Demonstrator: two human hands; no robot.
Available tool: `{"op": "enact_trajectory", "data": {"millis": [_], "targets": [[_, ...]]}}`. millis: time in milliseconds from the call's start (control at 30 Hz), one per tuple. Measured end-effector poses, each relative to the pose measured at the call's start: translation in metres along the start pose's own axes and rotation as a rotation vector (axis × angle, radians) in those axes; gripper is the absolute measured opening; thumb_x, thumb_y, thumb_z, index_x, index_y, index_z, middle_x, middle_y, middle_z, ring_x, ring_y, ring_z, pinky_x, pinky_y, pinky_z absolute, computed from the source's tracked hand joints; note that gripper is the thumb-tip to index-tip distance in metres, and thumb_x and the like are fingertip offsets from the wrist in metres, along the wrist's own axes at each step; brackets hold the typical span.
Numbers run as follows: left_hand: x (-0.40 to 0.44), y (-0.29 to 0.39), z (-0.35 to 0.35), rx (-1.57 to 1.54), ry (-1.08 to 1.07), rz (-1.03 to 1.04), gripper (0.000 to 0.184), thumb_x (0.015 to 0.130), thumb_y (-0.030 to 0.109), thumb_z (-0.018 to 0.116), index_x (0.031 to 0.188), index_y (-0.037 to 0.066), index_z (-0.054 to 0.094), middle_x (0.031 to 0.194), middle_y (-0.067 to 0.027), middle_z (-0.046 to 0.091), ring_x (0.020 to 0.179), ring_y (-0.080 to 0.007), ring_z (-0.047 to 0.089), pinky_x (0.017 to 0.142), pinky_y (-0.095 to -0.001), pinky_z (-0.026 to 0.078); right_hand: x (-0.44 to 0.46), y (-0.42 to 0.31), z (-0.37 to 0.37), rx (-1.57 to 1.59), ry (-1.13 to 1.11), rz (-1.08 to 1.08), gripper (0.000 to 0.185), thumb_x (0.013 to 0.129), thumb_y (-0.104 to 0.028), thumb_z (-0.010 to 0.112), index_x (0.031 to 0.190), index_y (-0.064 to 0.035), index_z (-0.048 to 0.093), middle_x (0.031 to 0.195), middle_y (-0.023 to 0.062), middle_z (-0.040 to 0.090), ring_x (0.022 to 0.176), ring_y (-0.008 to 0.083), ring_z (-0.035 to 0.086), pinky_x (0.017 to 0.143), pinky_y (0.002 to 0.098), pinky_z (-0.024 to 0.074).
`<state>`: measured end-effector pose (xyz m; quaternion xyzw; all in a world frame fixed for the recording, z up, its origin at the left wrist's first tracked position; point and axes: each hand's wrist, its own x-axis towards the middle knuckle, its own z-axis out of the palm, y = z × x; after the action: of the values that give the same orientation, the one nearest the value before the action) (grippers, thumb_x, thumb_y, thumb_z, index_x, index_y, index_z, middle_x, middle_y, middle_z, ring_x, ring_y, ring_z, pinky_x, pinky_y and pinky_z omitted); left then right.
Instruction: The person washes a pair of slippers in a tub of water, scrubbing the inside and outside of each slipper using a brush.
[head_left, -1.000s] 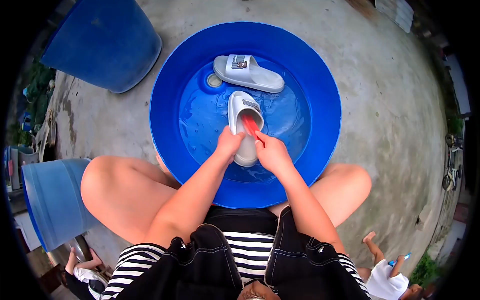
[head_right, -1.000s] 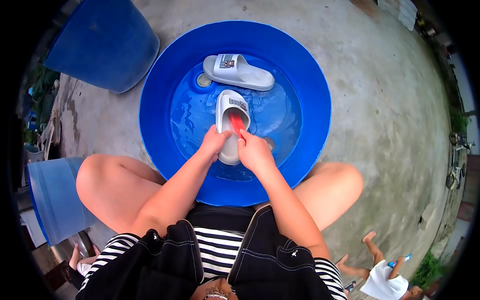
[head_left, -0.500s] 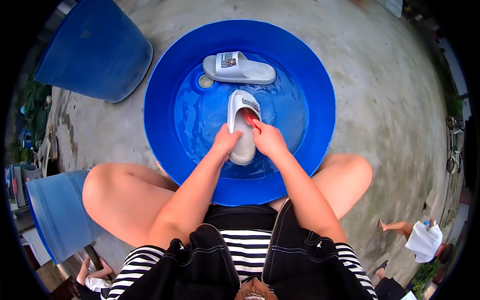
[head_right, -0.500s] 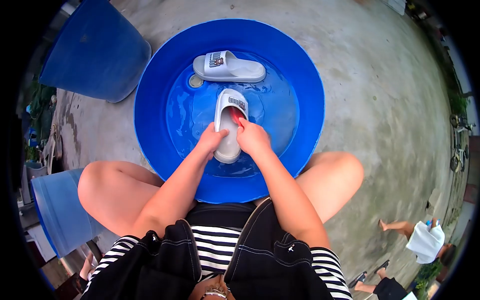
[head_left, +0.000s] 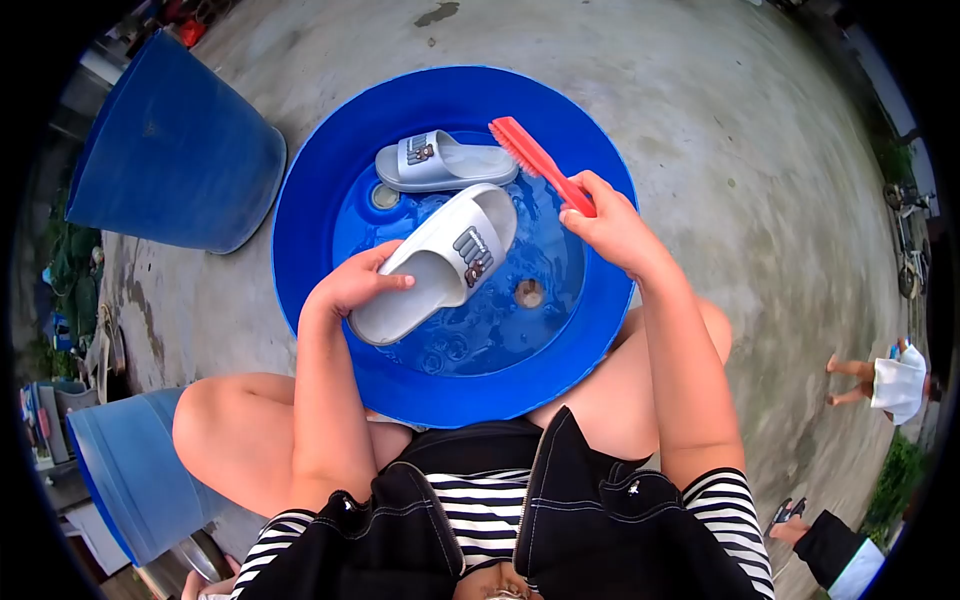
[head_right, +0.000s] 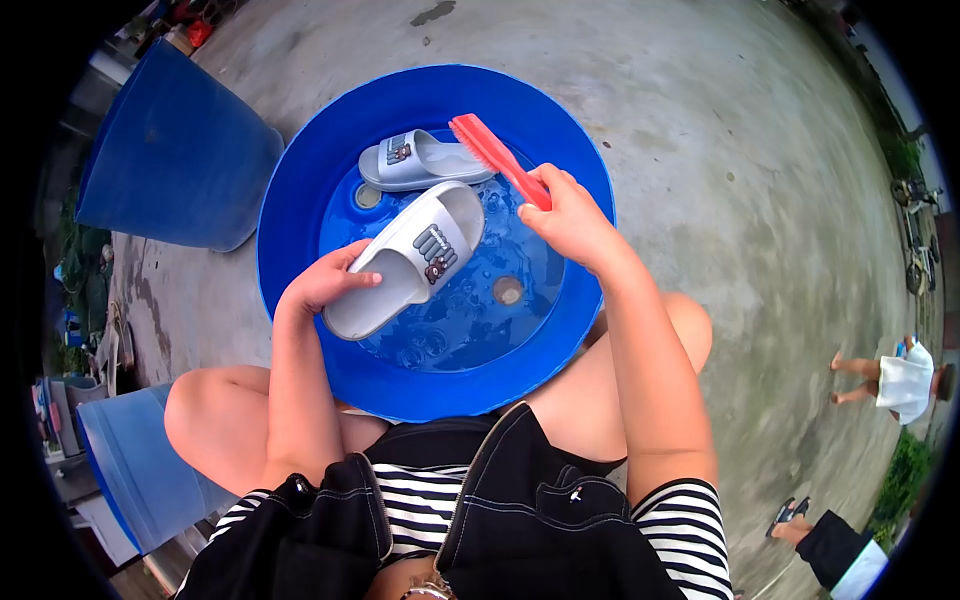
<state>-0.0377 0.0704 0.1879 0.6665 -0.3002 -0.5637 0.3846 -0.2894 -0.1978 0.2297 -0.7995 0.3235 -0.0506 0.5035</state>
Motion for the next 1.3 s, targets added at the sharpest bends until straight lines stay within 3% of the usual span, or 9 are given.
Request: {"op": "enact_trajectory", "data": {"millis": [200, 300, 367, 500, 600, 767, 933, 1167, 1300], "targets": [[-0.013, 0.039, 0.009, 0.437, 0.053, 0.038, 0.062, 0.084, 0.015, 0.079, 0.142, 0.01, 0.059, 0.129, -0.0116, 0.068, 0.118, -0.0236, 0.064, 0.105, -0.0379, 0.046, 0.03, 0.011, 0.04, 0.053, -0.218, -0.112, 0.044, 0.09, -0.022, 0.074, 0.126, -0.0033, 0.057, 0.117, 0.0181, 0.067, 0.109, 0.0263, 0.064, 0.093, 0.0393, 0.0489], [0.007, 0.008, 0.01, 1.094, 0.985, 0.31, 0.053, 0.088, 0.016, 0.075, 0.139, 0.011, 0.06, 0.126, -0.0148, 0.066, 0.121, -0.0312, 0.06, 0.108, -0.0398, 0.044, 0.031, 0.021, 0.063, 0.276, -0.004, 0.049, 0.043, 0.091, -0.021, 0.074, 0.125, -0.0027, 0.057, 0.114, 0.0172, 0.067, 0.104, 0.0257, 0.065, 0.09, 0.0392, 0.0499], [0.017, -0.003, 0.018, 0.801, 1.286, 0.338, 0.049, 0.089, 0.019, 0.076, 0.131, 0.001, 0.057, 0.125, -0.0151, 0.061, 0.115, -0.0311, 0.06, 0.098, -0.0436, 0.047, 0.036, 0.021, 0.066, 0.322, 0.064, 0.068, 0.042, 0.092, -0.019, 0.073, 0.125, -0.0008, 0.056, 0.113, 0.0167, 0.067, 0.101, 0.0231, 0.065, 0.085, 0.0368, 0.0516], [0.035, -0.017, 0.071, -0.463, 0.574, 0.103, 0.088, 0.092, 0.049, 0.074, 0.146, -0.009, 0.036, 0.141, -0.0224, 0.051, 0.13, -0.0312, 0.052, 0.112, -0.0474, 0.041, 0.037, 0.023, 0.077, 0.664, 0.165, 0.169, 0.042, 0.096, -0.017, 0.07, 0.127, 0.0009, 0.049, 0.112, 0.0148, 0.064, 0.096, 0.0197, 0.066, 0.077, 0.0345, 0.056], [0.043, -0.007, 0.117, -0.452, 0.269, 0.209, 0.092, 0.092, 0.048, 0.074, 0.156, 0.0, 0.027, 0.157, -0.0162, 0.038, 0.144, -0.0339, 0.039, 0.118, -0.0515, 0.034, 0.025, 0.014, 0.101, 0.849, 0.138, 0.15, 0.042, 0.098, -0.015, 0.068, 0.129, 0.0, 0.044, 0.117, 0.0155, 0.062, 0.1, 0.0215, 0.066, 0.079, 0.0379, 0.0595], [0.049, 0.01, 0.112, -1.131, 0.437, 0.361, 0.054, 0.095, 0.005, 0.053, 0.146, 0.004, 0.034, 0.142, -0.0204, 0.05, 0.128, -0.0357, 0.057, 0.108, -0.0539, 0.05, 0.004, -0.014, 0.086, 0.618, -0.017, 0.147, 0.039, 0.097, -0.016, 0.068, 0.129, -0.0015, 0.051, 0.112, 0.0175, 0.066, 0.107, 0.0261, 0.068, 0.082, 0.043, 0.0595], [0.045, 0.009, 0.079, -1.071, 0.653, 0.388, 0.058, 0.093, 0.001, 0.047, 0.148, 0.0, 0.029, 0.146, -0.0252, 0.045, 0.132, -0.0432, 0.053, 0.11, -0.0581, 0.049, -0.014, -0.006, 0.059, -0.205, 0.052, -0.196, 0.054, 0.096, -0.021, 0.068, 0.145, -0.0062, 0.052, 0.118, 0.0222, 0.07, 0.102, 0.035, 0.07, 0.087, 0.0404, 0.0551], [0.049, 0.006, 0.083, -0.973, 0.663, 0.322, 0.058, 0.09, 0.0, 0.047, 0.147, 0.003, 0.032, 0.142, -0.0238, 0.049, 0.128, -0.0403, 0.057, 0.105, -0.0549, 0.053, -0.033, -0.021, 0.061, -0.003, -0.263, -0.062, 0.038, 0.097, -0.023, 0.066, 0.135, -0.0154, 0.066, 0.109, 0.0167, 0.074, 0.084, 0.033, 0.07, 0.078, 0.0373, 0.0544], [0.047, 0.018, 0.104, -0.891, 0.549, 0.351, 0.056, 0.087, -0.002, 0.044, 0.143, 0.0, 0.038, 0.133, -0.0211, 0.056, 0.118, -0.0339, 0.065, 0.094, -0.0497, 0.06, -0.009, -0.01, 0.096, -0.305, 0.03, -0.269, 0.041, 0.099, -0.023, 0.061, 0.139, -0.0155, 0.062, 0.094, 0.0217, 0.072, 0.086, 0.0382, 0.07, 0.076, 0.0465, 0.0543]]}}
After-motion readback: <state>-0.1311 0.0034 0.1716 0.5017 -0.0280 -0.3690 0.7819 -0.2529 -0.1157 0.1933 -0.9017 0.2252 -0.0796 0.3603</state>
